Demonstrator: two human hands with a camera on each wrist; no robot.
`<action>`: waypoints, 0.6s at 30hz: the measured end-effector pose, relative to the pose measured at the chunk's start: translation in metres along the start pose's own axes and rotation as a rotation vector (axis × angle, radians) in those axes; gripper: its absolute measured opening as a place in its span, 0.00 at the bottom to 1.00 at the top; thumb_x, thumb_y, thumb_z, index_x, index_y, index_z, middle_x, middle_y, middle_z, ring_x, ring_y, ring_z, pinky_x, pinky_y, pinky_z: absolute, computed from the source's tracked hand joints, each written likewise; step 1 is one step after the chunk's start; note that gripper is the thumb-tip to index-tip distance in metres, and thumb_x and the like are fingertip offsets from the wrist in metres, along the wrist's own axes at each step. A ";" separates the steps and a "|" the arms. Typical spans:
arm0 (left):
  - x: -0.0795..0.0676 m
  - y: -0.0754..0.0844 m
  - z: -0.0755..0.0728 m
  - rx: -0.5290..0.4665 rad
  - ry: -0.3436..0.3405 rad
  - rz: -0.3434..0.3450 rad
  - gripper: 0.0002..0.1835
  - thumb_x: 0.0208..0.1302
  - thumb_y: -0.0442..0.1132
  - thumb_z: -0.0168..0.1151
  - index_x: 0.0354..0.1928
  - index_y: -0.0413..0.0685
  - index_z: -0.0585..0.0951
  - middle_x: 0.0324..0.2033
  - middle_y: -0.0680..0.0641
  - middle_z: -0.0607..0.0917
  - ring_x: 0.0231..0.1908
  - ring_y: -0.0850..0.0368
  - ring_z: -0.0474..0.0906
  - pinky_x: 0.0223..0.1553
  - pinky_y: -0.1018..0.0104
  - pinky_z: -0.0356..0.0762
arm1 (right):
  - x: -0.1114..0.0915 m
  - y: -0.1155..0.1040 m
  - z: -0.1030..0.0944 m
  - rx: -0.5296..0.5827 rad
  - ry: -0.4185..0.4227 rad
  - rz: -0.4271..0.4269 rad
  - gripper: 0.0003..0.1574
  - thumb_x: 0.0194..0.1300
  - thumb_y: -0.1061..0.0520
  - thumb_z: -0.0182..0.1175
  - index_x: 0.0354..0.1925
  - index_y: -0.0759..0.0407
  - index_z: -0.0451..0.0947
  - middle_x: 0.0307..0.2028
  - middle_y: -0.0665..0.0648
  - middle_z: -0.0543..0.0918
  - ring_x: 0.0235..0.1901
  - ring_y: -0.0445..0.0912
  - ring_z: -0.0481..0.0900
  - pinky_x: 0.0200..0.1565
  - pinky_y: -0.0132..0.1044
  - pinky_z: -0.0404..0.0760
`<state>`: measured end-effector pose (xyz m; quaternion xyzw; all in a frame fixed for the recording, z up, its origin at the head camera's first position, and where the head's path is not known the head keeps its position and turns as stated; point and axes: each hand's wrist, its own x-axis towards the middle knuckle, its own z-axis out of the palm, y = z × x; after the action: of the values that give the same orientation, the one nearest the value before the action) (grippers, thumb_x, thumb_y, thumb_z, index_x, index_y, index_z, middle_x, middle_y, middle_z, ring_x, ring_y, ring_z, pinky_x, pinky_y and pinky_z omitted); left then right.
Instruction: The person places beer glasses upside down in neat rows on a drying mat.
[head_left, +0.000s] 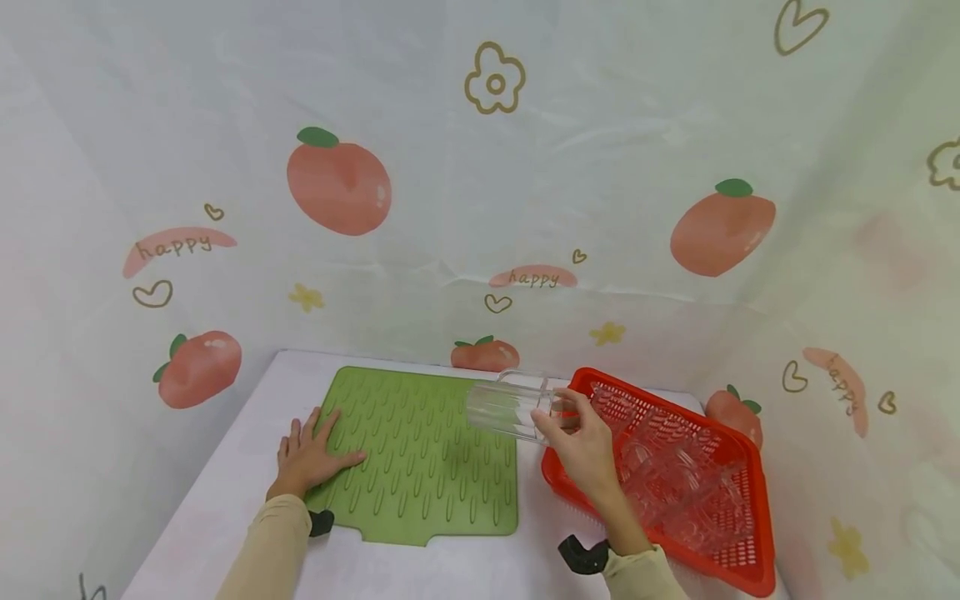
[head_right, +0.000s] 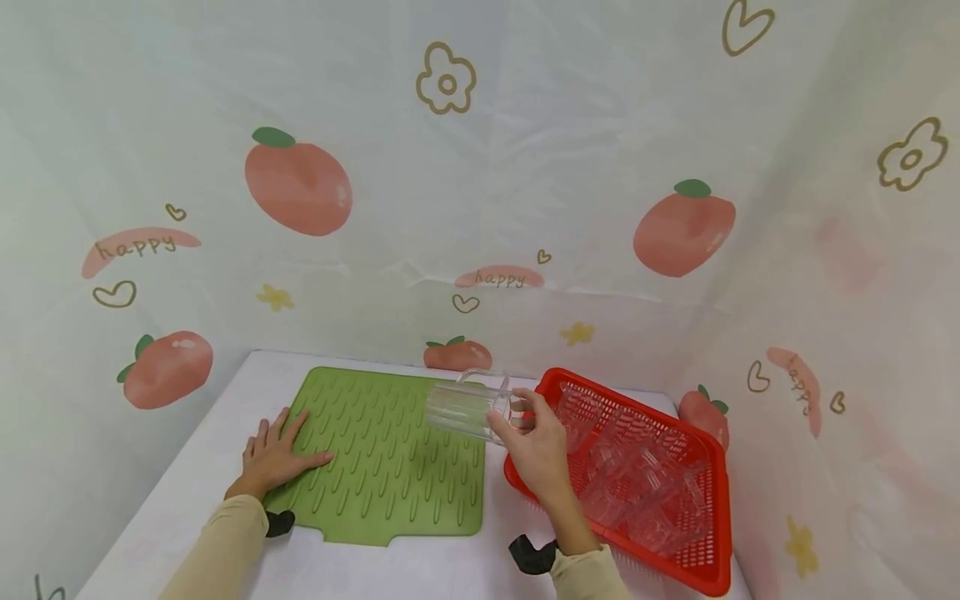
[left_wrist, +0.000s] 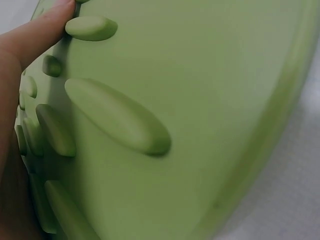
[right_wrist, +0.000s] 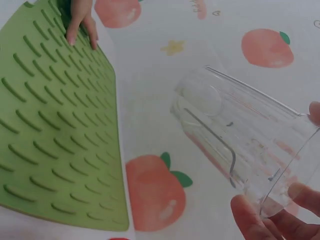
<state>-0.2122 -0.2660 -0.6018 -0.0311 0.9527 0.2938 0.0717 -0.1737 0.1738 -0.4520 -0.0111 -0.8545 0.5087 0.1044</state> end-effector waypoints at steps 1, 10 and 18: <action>0.000 0.000 0.000 -0.002 0.000 -0.001 0.64 0.51 0.75 0.67 0.82 0.52 0.50 0.80 0.33 0.39 0.77 0.21 0.25 0.71 0.21 0.24 | 0.000 0.000 0.002 0.004 0.000 -0.001 0.31 0.63 0.42 0.72 0.61 0.46 0.76 0.52 0.56 0.85 0.43 0.49 0.84 0.41 0.27 0.84; 0.003 0.001 0.006 -0.007 -0.001 0.012 0.63 0.52 0.74 0.68 0.81 0.51 0.51 0.81 0.33 0.40 0.77 0.21 0.25 0.71 0.21 0.27 | 0.000 0.005 0.018 0.037 0.004 -0.035 0.30 0.62 0.45 0.73 0.60 0.49 0.78 0.51 0.56 0.87 0.44 0.47 0.87 0.47 0.29 0.84; 0.002 -0.002 0.002 0.012 -0.001 -0.005 0.63 0.52 0.74 0.67 0.82 0.52 0.51 0.80 0.32 0.40 0.77 0.20 0.26 0.70 0.20 0.27 | 0.003 0.010 0.044 0.150 -0.001 -0.049 0.31 0.62 0.49 0.73 0.62 0.51 0.78 0.52 0.58 0.86 0.44 0.47 0.85 0.46 0.28 0.84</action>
<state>-0.2141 -0.2664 -0.6043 -0.0329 0.9543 0.2877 0.0730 -0.1859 0.1413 -0.4802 0.0182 -0.8140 0.5687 0.1169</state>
